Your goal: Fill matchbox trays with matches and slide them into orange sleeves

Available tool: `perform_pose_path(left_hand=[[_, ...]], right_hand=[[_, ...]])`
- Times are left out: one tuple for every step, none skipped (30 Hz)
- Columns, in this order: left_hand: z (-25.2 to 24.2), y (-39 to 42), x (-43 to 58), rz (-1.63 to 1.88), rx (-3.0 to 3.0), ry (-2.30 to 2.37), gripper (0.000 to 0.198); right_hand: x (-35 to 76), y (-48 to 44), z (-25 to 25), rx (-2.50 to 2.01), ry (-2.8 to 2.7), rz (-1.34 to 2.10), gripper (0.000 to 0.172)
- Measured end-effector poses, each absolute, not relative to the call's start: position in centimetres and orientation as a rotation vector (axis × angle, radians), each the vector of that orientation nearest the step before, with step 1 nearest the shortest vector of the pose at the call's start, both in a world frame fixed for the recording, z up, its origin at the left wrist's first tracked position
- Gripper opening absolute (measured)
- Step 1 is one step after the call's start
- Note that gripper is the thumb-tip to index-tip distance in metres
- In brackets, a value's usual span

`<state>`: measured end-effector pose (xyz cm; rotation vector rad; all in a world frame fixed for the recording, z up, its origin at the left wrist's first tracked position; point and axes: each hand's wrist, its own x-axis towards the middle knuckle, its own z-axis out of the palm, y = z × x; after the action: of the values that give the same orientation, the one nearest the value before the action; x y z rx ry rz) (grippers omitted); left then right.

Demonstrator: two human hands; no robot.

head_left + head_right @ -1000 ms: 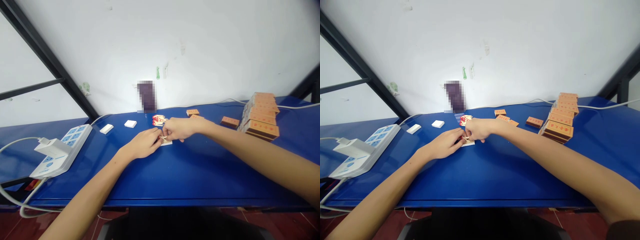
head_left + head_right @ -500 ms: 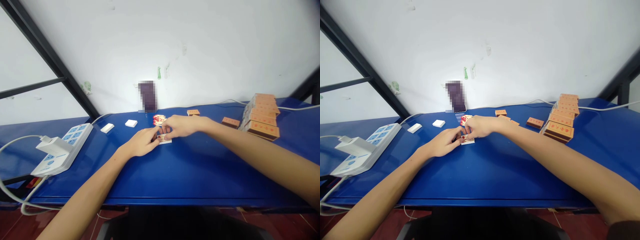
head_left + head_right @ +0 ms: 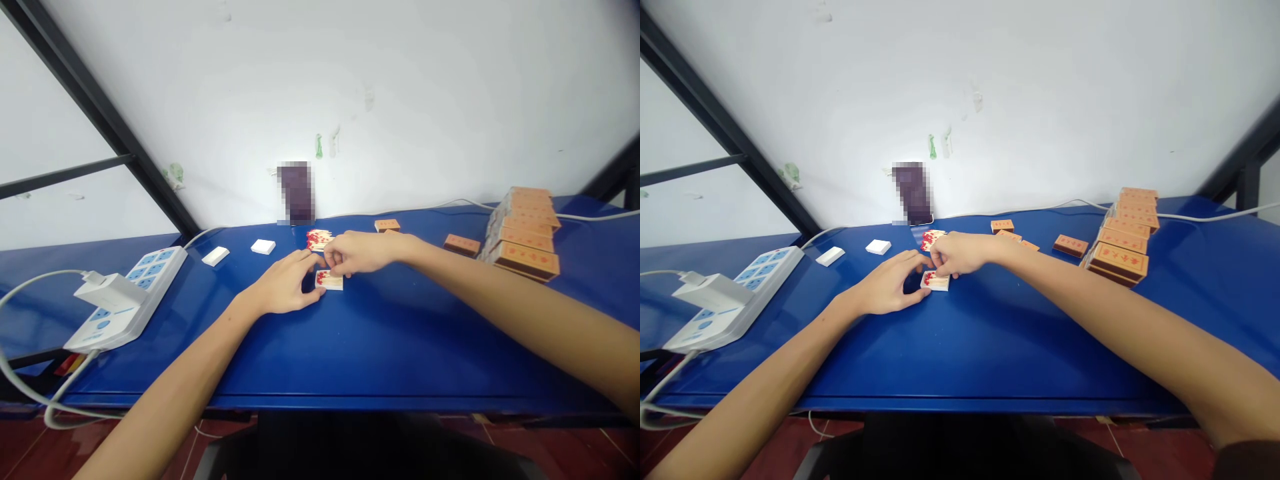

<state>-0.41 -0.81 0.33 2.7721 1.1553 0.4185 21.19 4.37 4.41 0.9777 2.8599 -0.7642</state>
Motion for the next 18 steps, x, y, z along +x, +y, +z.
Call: perform_pose_path(left_hand=[[0.3,-0.9,-0.4,0.447,2.763,1.138,0.028],[0.3,-0.9,-0.3,0.463,2.751,1.124,0.030],[0.4,-0.9,-0.3,0.467,2.738,1.114,0.030],[0.4,-1.0,-0.3,0.463,2.728,1.111,0.029],[0.5,-1.0,-0.2,0.455,2.722,1.111,0.026],[0.5,-1.0,-0.2,0.448,2.718,1.110,0.025],[0.5,-1.0,-0.2,0.445,2.716,1.108,0.023],[0.6,-1.0,-0.3,0.448,2.716,1.105,0.023],[0.6,-1.0,-0.3,0.451,2.716,1.099,0.023],[0.5,-0.9,-0.4,0.456,2.716,1.095,0.023],[0.5,-0.8,-0.4,0.461,2.714,1.092,0.022],[0.5,-0.8,-0.5,0.467,2.711,1.091,0.023],[0.4,-0.7,-0.5,0.474,2.707,1.091,0.023],[0.4,-0.6,-0.6,0.480,2.702,1.092,0.024],[0.4,-0.6,-0.6,0.486,2.698,1.093,0.025],[0.3,-0.6,-0.6,0.490,2.695,1.093,0.026],[0.3,-0.6,-0.6,0.491,2.692,1.088,0.026],[0.3,-0.6,-0.6,0.488,2.689,1.082,0.025]], right_hand=[[21.2,4.3,4.6,0.977,2.846,-0.773,0.009],[21.2,4.3,4.8,0.973,2.836,-0.769,0.010],[21.2,4.2,4.9,0.966,2.831,-0.759,0.010],[21.2,4.2,4.9,0.953,2.832,-0.750,0.009],[21.1,4.2,4.9,0.937,2.833,-0.745,0.009],[21.1,4.3,4.8,0.918,2.835,-0.747,0.010],[21.0,4.3,4.6,0.900,2.841,-0.751,0.010],[21.0,4.4,4.4,0.881,2.851,-0.752,0.010],[21.0,4.4,4.1,0.863,2.867,-0.748,0.011],[20.9,4.5,3.9,0.849,2.886,-0.743,0.012],[20.9,4.5,3.6,0.841,2.904,-0.742,0.012],[20.9,4.6,3.5,0.838,2.920,-0.746,0.013],[20.9,4.6,3.4,0.838,2.932,-0.756,0.012],[21.0,4.6,3.3,0.842,2.940,-0.773,0.011],[21.0,4.6,3.4,0.852,2.941,-0.799,0.010],[21.1,4.6,3.6,0.867,2.935,-0.830,0.009],[21.2,4.6,3.7,0.889,2.923,-0.865,0.007],[21.4,4.6,3.9,0.915,2.903,-0.906,0.007]])
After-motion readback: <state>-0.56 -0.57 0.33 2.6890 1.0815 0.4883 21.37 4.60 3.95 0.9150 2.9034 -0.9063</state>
